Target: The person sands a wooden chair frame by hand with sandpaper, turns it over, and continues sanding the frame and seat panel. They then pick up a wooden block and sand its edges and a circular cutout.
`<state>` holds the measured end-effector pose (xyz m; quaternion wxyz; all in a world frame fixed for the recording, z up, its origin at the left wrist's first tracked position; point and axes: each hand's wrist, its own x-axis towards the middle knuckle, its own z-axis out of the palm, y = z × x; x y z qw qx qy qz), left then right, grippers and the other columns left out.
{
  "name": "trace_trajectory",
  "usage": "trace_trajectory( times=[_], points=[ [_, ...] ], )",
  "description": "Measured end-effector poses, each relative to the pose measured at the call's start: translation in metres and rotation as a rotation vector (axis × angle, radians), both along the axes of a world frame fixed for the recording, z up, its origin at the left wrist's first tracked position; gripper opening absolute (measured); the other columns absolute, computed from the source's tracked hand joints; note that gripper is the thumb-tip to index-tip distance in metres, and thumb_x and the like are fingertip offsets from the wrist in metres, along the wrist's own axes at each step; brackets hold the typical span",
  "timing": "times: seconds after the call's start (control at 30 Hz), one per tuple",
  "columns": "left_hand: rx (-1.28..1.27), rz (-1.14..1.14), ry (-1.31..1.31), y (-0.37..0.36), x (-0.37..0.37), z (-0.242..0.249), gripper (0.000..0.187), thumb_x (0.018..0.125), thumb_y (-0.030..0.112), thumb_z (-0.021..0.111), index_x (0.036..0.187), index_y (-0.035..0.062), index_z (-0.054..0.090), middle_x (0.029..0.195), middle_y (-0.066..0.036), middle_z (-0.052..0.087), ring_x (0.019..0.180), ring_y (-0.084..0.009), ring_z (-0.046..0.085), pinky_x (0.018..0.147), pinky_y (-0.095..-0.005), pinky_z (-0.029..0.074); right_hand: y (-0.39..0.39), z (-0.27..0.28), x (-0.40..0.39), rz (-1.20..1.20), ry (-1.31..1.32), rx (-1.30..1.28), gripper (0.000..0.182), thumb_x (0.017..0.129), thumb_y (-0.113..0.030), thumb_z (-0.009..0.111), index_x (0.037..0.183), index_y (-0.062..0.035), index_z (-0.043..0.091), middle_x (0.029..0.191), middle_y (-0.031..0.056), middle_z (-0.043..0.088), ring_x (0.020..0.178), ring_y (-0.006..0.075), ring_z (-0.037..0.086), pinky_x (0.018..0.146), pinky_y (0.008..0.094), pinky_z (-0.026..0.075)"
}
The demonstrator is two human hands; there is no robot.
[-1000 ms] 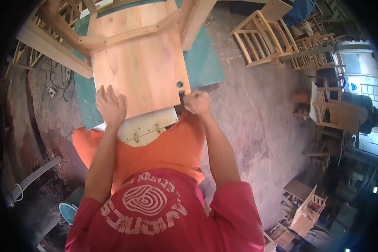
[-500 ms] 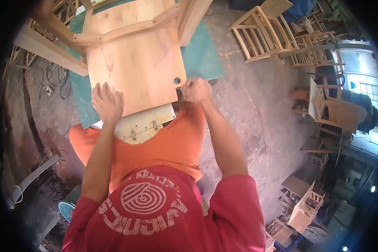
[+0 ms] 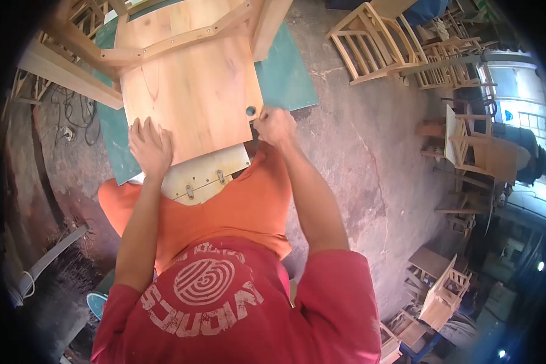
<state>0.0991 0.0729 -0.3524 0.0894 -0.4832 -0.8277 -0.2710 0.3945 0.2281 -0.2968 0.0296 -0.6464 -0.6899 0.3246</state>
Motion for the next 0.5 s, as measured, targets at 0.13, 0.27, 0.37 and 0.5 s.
trace_trajectory(
  times=[0.13, 0.27, 0.37, 0.5],
  points=[
    [-0.030, 0.027, -0.017, 0.003, -0.002, 0.005, 0.058, 0.095, 0.037, 0.062, 0.144, 0.0066, 0.055, 0.155, -0.022, 0.043, 0.146, -0.0448, 0.034, 0.115, -0.0617, 0.031, -0.020, -0.026, 0.026, 0.005, 0.071, 0.054, 0.025, 0.080, -0.030, 0.079, 0.074, -0.0069, 0.070, 0.067, 0.0148, 0.071, 0.066, 0.0272, 0.074, 0.069, 0.0406, 0.059],
    [-0.027, 0.036, 0.021, -0.002, 0.003, -0.002, 0.057, 0.094, 0.035, 0.061, 0.144, 0.0073, 0.055, 0.155, -0.021, 0.042, 0.146, -0.0444, 0.035, 0.115, -0.0611, 0.031, 0.002, -0.021, 0.006, 0.013, 0.056, 0.023, 0.030, 0.079, -0.033, 0.082, 0.074, -0.0059, 0.070, 0.069, 0.0138, 0.072, 0.067, 0.0264, 0.073, 0.067, 0.0388, 0.057],
    [-0.006, 0.036, 0.042, 0.006, -0.003, -0.003, 0.057, 0.094, 0.034, 0.061, 0.144, 0.0076, 0.054, 0.155, -0.021, 0.042, 0.145, -0.0443, 0.035, 0.115, -0.0608, 0.031, 0.011, 0.004, 0.000, 0.084, -0.032, 0.067, 0.031, 0.080, -0.035, 0.082, 0.079, -0.0065, 0.072, 0.074, 0.0135, 0.073, 0.074, 0.0288, 0.074, 0.073, 0.0417, 0.057],
    [-0.036, 0.043, 0.007, 0.002, 0.001, -0.002, 0.062, 0.093, 0.035, 0.063, 0.146, 0.0049, 0.051, 0.155, -0.023, 0.040, 0.146, -0.0458, 0.034, 0.116, -0.0619, 0.030, 0.006, -0.017, 0.036, 0.052, 0.052, 0.158, 0.029, 0.082, -0.036, 0.082, 0.092, -0.0084, 0.076, 0.080, 0.0161, 0.074, 0.078, 0.0355, 0.074, 0.075, 0.0447, 0.058]
  ],
)
